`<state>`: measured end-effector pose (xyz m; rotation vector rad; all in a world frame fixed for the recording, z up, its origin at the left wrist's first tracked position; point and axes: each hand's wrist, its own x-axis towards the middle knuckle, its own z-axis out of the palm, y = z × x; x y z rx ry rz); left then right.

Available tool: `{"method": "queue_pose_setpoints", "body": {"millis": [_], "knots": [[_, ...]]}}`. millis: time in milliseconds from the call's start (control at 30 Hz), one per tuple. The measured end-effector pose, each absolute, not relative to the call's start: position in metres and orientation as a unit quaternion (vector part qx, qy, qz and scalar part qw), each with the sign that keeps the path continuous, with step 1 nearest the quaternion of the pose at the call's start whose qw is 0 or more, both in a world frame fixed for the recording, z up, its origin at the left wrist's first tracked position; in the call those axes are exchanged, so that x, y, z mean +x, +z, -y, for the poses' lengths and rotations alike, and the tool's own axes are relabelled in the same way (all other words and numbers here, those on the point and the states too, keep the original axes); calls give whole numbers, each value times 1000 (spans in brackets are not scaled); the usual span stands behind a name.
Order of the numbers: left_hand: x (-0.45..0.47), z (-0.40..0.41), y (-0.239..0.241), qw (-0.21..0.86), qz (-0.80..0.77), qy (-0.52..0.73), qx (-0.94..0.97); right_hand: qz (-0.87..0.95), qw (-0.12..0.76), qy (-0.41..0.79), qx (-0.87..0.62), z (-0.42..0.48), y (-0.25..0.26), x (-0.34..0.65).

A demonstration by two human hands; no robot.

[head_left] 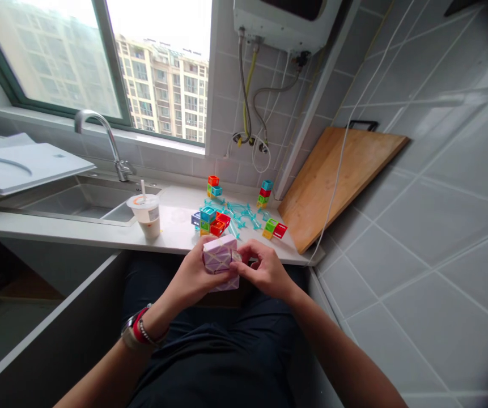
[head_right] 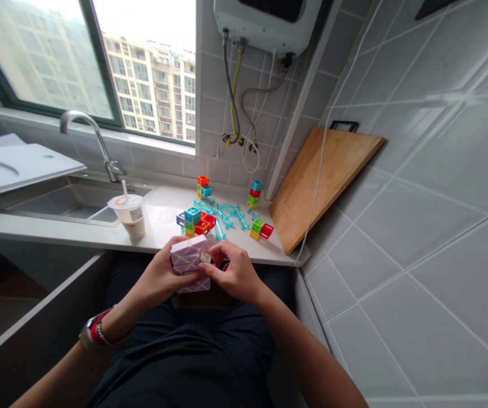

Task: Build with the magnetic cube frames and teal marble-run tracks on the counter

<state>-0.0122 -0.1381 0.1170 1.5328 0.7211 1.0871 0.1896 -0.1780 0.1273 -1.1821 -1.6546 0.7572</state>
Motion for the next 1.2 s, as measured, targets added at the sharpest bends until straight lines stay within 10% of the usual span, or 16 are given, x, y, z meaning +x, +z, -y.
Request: {"method": "queue_pose_setpoints", "body": {"millis": [233,833,1200], "knots": [[-6,136,104,645,-287,456,542,551,519,464,-460,171,117,189],[-7,135,93,797,-253,318,447,753,438,315,-376,181,135,206],[-11,144,102,696,-255,407,534,747,485,139,-432,209,137,192]]}}
